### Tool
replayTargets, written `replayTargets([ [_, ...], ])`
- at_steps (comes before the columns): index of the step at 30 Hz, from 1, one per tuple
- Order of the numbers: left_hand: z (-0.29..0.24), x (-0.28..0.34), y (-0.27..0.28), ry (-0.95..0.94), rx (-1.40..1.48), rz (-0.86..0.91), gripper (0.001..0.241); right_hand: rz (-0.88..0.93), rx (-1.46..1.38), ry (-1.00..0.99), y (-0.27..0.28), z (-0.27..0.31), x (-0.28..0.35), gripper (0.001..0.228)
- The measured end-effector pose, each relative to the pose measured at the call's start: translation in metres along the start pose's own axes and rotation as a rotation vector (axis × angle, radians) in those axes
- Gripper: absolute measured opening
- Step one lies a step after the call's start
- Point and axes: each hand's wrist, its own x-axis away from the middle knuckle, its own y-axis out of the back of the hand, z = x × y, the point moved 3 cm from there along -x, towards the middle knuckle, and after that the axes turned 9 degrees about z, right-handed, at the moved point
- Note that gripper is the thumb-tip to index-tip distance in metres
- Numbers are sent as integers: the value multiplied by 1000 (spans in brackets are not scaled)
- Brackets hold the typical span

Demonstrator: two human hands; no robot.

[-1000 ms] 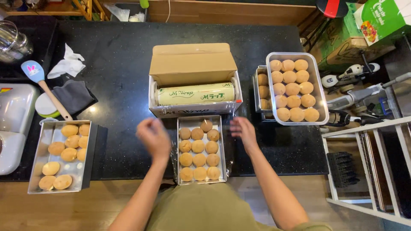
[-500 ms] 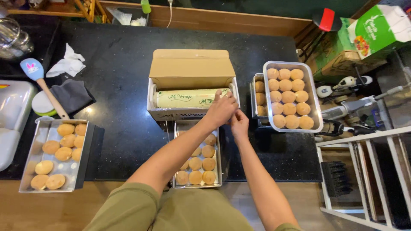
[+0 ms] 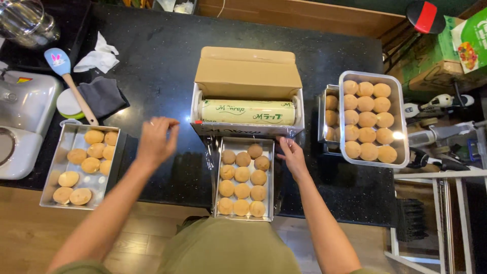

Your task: Wrapping metal trays filled with round pastries using a roll of plastic wrap.

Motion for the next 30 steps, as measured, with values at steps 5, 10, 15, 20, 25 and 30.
replayTargets([
  [5, -23, 13, -118, 444, 801, 205, 49, 44, 75, -25, -5, -12, -16, 48],
  [10, -36, -4, -187, 436, 1103, 219, 57, 42, 136, -5, 0, -16, -27, 50],
  [15, -50, -18, -145, 330, 798, 216, 54, 49, 152, 121, 2, -13, -29, 42],
  [20, -60, -19, -122, 243, 983, 95, 41, -7, 108, 220, -3, 12, -17, 31],
  [25, -77, -15, -96, 370, 1176, -14, 28, -85, 3, 166, -17, 64, 15, 22],
  [30, -66, -2, -112, 581, 1300, 37, 27, -159, -116, 47, -11, 39, 12, 12],
])
